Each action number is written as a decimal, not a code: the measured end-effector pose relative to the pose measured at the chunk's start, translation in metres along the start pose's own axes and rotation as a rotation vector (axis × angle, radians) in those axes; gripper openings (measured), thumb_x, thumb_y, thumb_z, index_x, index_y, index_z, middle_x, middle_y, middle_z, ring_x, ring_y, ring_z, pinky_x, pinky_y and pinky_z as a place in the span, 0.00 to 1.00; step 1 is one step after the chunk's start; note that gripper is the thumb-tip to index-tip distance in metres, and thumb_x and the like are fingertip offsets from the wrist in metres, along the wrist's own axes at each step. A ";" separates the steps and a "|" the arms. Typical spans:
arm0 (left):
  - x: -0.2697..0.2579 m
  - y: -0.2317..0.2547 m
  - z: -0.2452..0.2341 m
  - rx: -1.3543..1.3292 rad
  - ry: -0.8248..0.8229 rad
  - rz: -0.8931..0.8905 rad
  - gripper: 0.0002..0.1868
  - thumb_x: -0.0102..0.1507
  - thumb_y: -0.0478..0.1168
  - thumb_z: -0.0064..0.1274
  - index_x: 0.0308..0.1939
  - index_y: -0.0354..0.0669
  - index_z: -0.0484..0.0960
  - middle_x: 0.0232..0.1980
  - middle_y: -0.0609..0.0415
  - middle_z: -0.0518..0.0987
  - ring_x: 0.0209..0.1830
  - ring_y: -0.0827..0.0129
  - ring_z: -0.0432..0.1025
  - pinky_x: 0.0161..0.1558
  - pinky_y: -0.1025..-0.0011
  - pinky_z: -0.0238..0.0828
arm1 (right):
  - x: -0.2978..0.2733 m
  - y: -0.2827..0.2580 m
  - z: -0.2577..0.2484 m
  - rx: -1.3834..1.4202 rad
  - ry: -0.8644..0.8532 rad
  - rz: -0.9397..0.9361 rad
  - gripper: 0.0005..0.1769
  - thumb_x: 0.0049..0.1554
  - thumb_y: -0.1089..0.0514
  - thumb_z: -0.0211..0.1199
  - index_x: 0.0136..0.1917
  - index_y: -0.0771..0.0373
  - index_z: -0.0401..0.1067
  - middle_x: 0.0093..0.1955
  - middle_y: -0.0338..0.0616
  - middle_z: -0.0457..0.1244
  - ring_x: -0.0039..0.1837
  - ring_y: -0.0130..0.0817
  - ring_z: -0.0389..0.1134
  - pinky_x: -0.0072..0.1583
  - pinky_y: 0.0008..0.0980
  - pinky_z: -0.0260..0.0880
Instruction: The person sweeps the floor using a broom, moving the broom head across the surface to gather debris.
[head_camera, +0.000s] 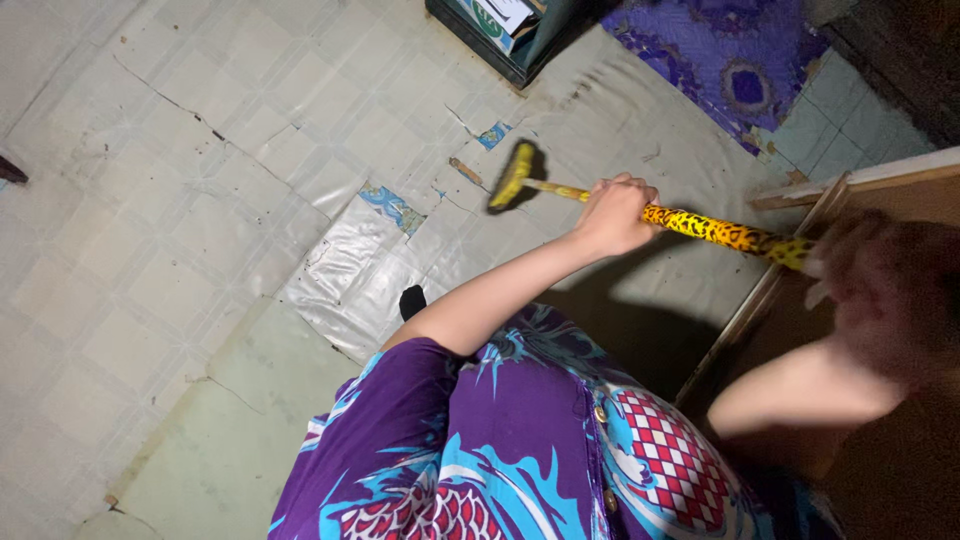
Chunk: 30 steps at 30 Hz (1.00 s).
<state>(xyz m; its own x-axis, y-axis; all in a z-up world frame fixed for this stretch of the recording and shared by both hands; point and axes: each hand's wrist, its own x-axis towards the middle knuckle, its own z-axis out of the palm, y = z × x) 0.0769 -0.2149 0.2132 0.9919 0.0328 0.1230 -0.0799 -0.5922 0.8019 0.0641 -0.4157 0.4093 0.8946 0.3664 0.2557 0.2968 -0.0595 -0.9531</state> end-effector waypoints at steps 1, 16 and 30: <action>-0.004 0.001 -0.006 0.013 0.022 0.007 0.15 0.50 0.46 0.62 0.35 0.42 0.84 0.40 0.51 0.83 0.52 0.54 0.74 0.52 0.49 0.68 | 0.001 -0.001 -0.009 0.067 0.005 -0.018 0.24 0.66 0.65 0.57 0.32 0.57 0.50 0.28 0.35 0.47 0.31 0.27 0.48 0.40 0.30 0.54; -0.068 -0.159 -0.026 0.427 0.062 -0.403 0.14 0.50 0.44 0.57 0.36 0.42 0.87 0.46 0.45 0.81 0.56 0.52 0.72 0.54 0.46 0.63 | 0.031 0.078 0.103 0.421 -0.093 0.071 0.17 0.61 0.75 0.47 0.31 0.65 0.58 0.32 0.44 0.57 0.37 0.35 0.61 0.52 0.42 0.71; 0.006 -0.095 0.092 0.049 0.037 -0.281 0.15 0.53 0.42 0.57 0.44 0.45 0.85 0.52 0.50 0.79 0.62 0.53 0.69 0.57 0.43 0.65 | 0.001 0.064 0.052 0.178 -0.071 0.129 0.17 0.62 0.74 0.49 0.37 0.59 0.49 0.36 0.39 0.53 0.41 0.30 0.57 0.49 0.33 0.62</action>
<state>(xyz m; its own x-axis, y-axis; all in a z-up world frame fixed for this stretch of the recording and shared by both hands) 0.0996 -0.2325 0.0836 0.9700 0.2302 -0.0784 0.2039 -0.5939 0.7783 0.0668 -0.3713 0.3401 0.8936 0.4314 0.1242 0.1127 0.0522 -0.9923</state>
